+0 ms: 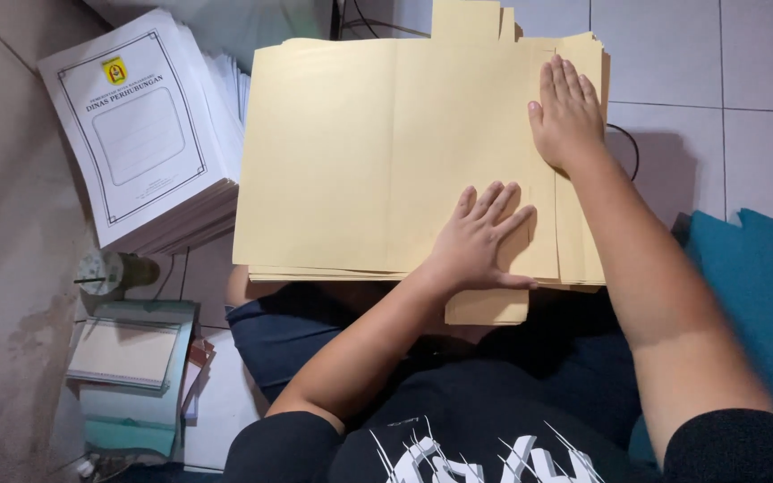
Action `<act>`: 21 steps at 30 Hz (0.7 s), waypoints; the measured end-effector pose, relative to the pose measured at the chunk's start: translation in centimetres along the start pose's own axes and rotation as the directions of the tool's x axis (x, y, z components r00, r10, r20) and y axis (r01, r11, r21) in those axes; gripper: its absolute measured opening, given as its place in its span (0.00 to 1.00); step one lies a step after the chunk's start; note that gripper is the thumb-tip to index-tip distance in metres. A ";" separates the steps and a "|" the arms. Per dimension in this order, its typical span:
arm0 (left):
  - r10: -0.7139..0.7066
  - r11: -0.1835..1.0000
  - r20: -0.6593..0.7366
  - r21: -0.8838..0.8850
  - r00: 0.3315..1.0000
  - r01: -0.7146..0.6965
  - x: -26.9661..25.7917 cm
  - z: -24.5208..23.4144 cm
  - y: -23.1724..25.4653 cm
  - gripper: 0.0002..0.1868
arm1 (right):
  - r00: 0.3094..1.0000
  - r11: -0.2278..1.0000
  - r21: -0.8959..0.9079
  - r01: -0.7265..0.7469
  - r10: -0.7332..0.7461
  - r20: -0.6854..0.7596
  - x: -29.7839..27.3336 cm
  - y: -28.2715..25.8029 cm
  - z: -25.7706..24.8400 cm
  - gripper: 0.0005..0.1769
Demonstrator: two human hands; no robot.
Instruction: The person sits on the floor and folds a stack of large, light-brown paper sheets in half by hand. They repeatedly align the edges and press down on the crease to flatten the fold before moving the finished sheet to a separate pile.
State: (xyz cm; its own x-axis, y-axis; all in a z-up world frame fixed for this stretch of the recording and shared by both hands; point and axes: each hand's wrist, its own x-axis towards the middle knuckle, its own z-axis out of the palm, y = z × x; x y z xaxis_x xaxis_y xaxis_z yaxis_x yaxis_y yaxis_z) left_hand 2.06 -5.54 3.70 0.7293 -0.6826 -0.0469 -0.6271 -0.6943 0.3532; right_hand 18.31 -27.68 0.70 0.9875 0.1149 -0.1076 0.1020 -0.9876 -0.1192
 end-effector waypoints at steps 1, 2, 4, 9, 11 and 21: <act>0.011 1.000 0.004 0.001 1.000 -0.011 0.2 0.4 0.0 0.60 | 1.000 1.000 0.001 -0.012 0.012 -0.002 -1.6 -0.3 0.3 0.38; 0.011 0.999 -0.009 0.034 1.000 -0.010 0.4 0.8 0.0 0.61 | 0.999 1.000 0.016 0.020 -0.019 -0.029 -3.3 -0.5 0.5 0.37; 0.025 0.998 -0.018 0.065 1.000 -0.024 0.7 1.7 0.6 0.61 | 0.998 0.999 0.027 0.036 -0.035 -0.057 -6.6 -0.6 1.2 0.37; 0.226 0.950 -0.239 0.266 0.944 -0.160 0.5 3.9 2.7 0.44 | 0.996 0.936 0.342 0.085 -0.072 -0.050 -12.3 2.0 3.5 0.34; 0.259 0.951 -0.230 0.229 0.938 -0.207 0.6 6.2 2.4 0.40 | 0.995 0.824 0.566 0.036 0.023 -0.097 -14.8 1.8 2.1 0.34; 0.265 0.957 -0.149 0.159 0.953 -0.241 -1.0 4.9 3.9 0.27 | 0.963 0.572 0.813 0.106 0.143 -0.227 -20.2 0.4 0.1 0.34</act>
State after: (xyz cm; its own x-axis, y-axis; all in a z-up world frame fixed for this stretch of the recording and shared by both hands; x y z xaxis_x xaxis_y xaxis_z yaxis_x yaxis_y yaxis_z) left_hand -2.46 -8.63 0.49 0.5696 -0.8001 0.1882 -0.8198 -0.5365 0.2005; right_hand -1.65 -30.34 2.76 0.9932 -0.0549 0.1028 0.0656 -0.4662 -0.8822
